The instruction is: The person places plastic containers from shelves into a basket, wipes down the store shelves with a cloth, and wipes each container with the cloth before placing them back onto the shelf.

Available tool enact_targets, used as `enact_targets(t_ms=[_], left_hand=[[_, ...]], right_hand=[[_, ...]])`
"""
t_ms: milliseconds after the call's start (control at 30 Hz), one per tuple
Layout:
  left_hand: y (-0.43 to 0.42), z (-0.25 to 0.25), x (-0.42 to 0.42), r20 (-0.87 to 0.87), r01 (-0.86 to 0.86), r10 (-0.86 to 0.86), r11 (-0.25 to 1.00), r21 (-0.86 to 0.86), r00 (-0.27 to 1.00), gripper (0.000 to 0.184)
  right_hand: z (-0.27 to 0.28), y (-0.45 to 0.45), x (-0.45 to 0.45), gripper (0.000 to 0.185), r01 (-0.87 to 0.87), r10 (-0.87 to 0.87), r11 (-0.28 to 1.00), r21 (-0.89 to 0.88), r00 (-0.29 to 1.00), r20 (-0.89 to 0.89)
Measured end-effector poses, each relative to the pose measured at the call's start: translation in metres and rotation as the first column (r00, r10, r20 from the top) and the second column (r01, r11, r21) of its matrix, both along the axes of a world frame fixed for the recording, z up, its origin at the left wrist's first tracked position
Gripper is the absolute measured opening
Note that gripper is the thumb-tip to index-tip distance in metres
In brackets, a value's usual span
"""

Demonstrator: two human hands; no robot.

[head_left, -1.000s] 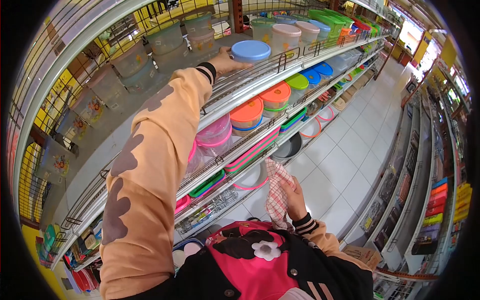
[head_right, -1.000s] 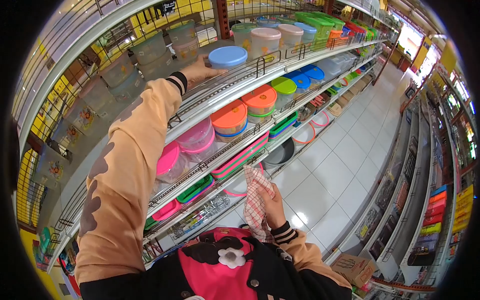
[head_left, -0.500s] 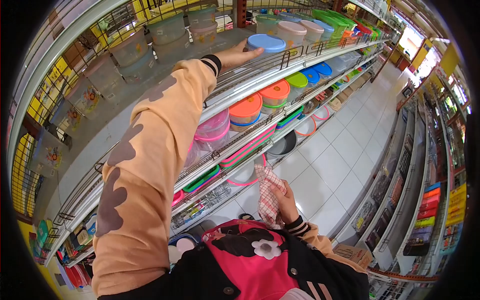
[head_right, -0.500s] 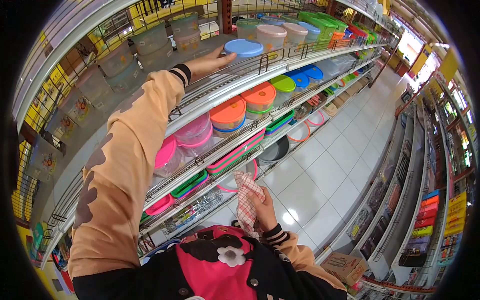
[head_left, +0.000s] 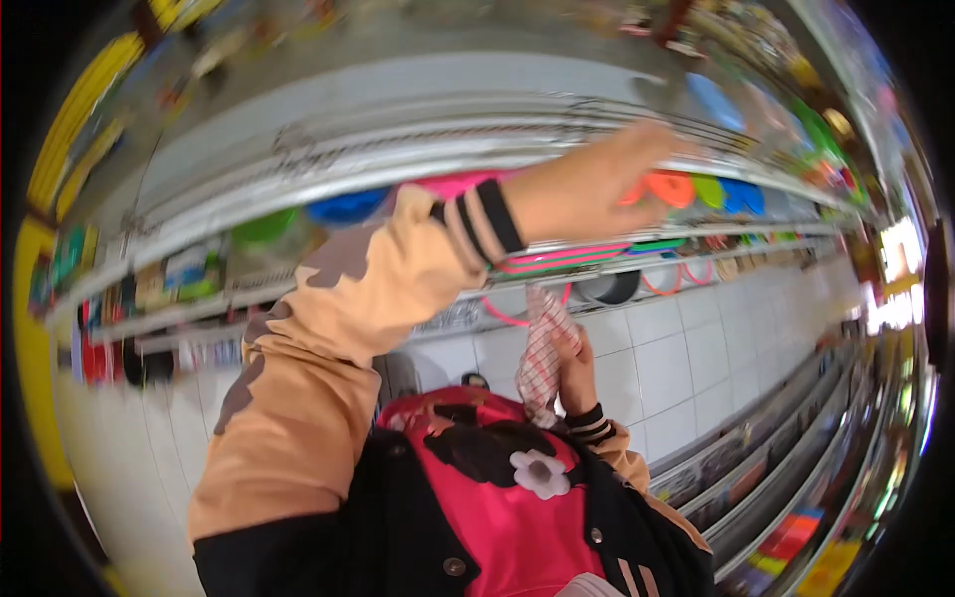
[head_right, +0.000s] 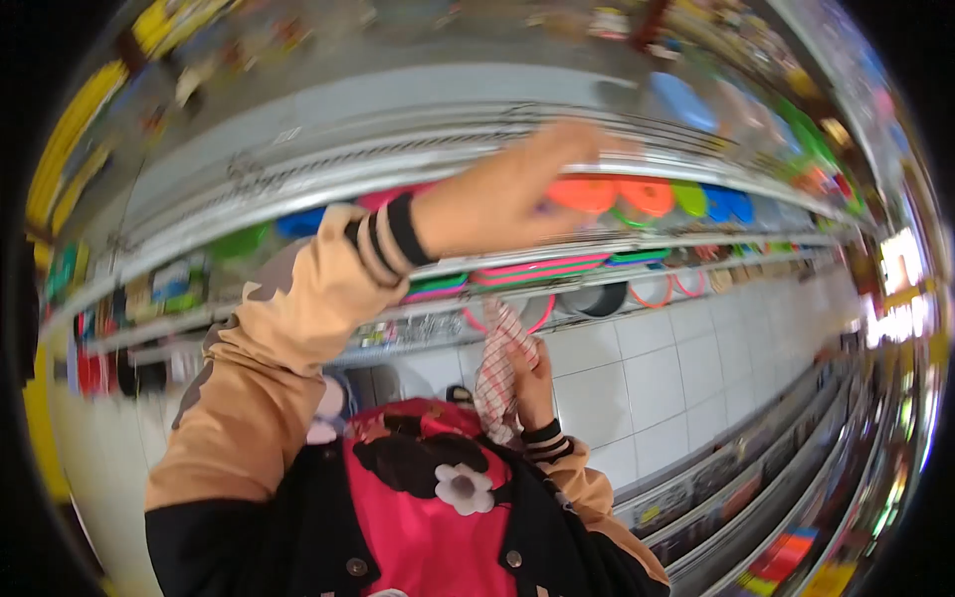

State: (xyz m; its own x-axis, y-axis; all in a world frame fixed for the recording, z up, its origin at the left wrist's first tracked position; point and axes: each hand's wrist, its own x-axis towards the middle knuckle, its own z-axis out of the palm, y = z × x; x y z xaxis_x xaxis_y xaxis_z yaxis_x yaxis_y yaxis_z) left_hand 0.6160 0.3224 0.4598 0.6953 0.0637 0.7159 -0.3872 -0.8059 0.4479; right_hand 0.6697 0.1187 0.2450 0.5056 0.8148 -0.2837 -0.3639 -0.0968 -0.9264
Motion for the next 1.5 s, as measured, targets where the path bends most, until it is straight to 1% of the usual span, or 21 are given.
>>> enact_targets(t_ms=[67,133,200,233,267,333,400,467,567,667,733,833,900,1033,1067,1167,1267,1333,1400,1433,1500], left_hand=[[-0.01,-0.049,-0.07,-0.217,0.14,-0.184,0.969,-0.202,0.959,0.056],[-0.014,-0.113,-0.138,-0.491,0.045,-0.41,0.8,-0.598,0.768,0.056],[-0.032,-0.222,-0.219,-0.664,-0.423,-0.21,0.626,-0.655,0.718,0.055],[-0.04,-0.295,-0.258,-0.759,-0.598,0.011,0.623,-0.504,0.651,0.054],[-0.052,-0.363,-0.304,-0.833,-0.781,0.09,0.416,-0.466,0.545,0.055],[-0.081,-0.412,-0.389,-0.962,-0.969,0.119,0.045,-0.242,0.246,0.057],[-0.125,-0.483,-0.455,-0.967,-0.927,0.211,-0.371,0.052,-0.139,0.052],[-0.154,-0.451,-0.475,-0.949,-0.858,0.041,-0.441,0.264,-0.313,0.053],[-0.198,-0.504,-0.497,-0.93,-0.803,0.011,-0.508,0.313,-0.369,0.052],[-0.221,-0.542,-0.493,-0.983,-0.757,-0.032,-0.634,0.158,-0.178,0.053],[-0.231,-0.551,-0.479,-0.992,-0.809,0.07,-0.587,0.043,-0.104,0.063],[-0.219,-0.556,-0.451,-0.991,-0.829,-0.076,-0.544,0.131,-0.106,0.059],[-0.202,-0.543,-0.435,-0.963,-0.343,-0.23,-0.901,0.265,-0.142,0.064],[-0.197,-0.555,-0.421,-0.91,-0.158,-0.396,-0.897,0.412,-0.123,0.08],[-0.197,-0.563,-0.421,-0.911,-0.159,-0.396,-0.898,0.41,-0.113,0.08],[-0.211,-0.603,-0.431,-0.941,-0.243,-0.253,-0.95,0.198,0.224,0.062],[-0.236,-0.679,-0.432,-0.936,-0.733,-0.35,-0.647,0.212,0.039,0.047],[-0.245,-0.702,-0.433,-0.945,-0.873,-0.319,-0.437,0.216,-0.074,0.047],[-0.244,-0.684,-0.434,-0.957,-0.797,-0.282,-0.561,0.223,-0.069,0.046],[-0.242,-0.674,-0.436,-0.957,-0.884,-0.281,-0.428,0.188,-0.068,0.047],[-0.236,-0.624,-0.433,-0.989,-0.763,-0.148,-0.638,0.105,-0.012,0.05]], right_hand=[[0.011,0.015,-0.015,0.021,-0.027,0.025,0.998,0.056,0.999,0.042],[0.012,0.023,-0.028,0.021,-0.171,0.172,0.985,-0.016,0.983,0.063],[0.003,0.024,-0.043,0.032,-0.278,0.282,0.957,-0.077,0.959,0.037],[-0.001,0.026,-0.046,0.028,-0.308,0.309,0.946,-0.101,0.951,-0.005],[-0.003,0.028,-0.053,0.024,-0.332,0.33,0.935,-0.121,0.943,-0.04],[-0.012,0.029,-0.06,0.025,-0.39,0.392,0.894,-0.219,0.919,-0.037],[-0.016,0.033,-0.073,0.027,-0.416,0.432,0.855,-0.309,0.902,-0.018],[-0.012,0.04,-0.091,0.028,-0.527,0.549,0.801,-0.284,0.836,-0.005],[-0.012,0.048,-0.115,0.027,-0.588,0.623,0.733,-0.34,0.783,-0.011],[-0.015,0.053,-0.137,0.025,-0.639,0.721,0.658,-0.397,0.687,0.089],[-0.02,0.051,-0.144,0.024,-0.656,0.767,0.622,-0.427,0.619,0.167],[-0.023,0.051,-0.149,0.023,-0.645,0.807,0.571,-0.508,0.554,0.204],[-0.021,0.051,-0.154,0.023,-0.635,0.809,0.56,-0.532,0.557,0.188],[-0.019,0.051,-0.163,0.025,-0.612,0.825,0.539,-0.579,0.521,0.218],[-0.02,0.051,-0.164,0.026,-0.612,0.828,0.542,-0.576,0.507,0.239],[-0.013,0.052,-0.176,0.027,-0.616,0.834,0.531,-0.581,0.499,0.233],[-0.016,0.049,-0.176,0.027,-0.623,0.833,0.537,-0.569,0.496,0.245],[-0.018,0.049,-0.178,0.027,-0.625,0.827,0.547,-0.557,0.507,0.244],[-0.019,0.05,-0.181,0.027,-0.634,0.831,0.545,-0.549,0.497,0.25],[-0.019,0.051,-0.182,0.027,-0.636,0.827,0.55,-0.541,0.503,0.25],[-0.017,0.053,-0.183,0.027,-0.661,0.845,0.533,-0.528,0.455,0.283]])
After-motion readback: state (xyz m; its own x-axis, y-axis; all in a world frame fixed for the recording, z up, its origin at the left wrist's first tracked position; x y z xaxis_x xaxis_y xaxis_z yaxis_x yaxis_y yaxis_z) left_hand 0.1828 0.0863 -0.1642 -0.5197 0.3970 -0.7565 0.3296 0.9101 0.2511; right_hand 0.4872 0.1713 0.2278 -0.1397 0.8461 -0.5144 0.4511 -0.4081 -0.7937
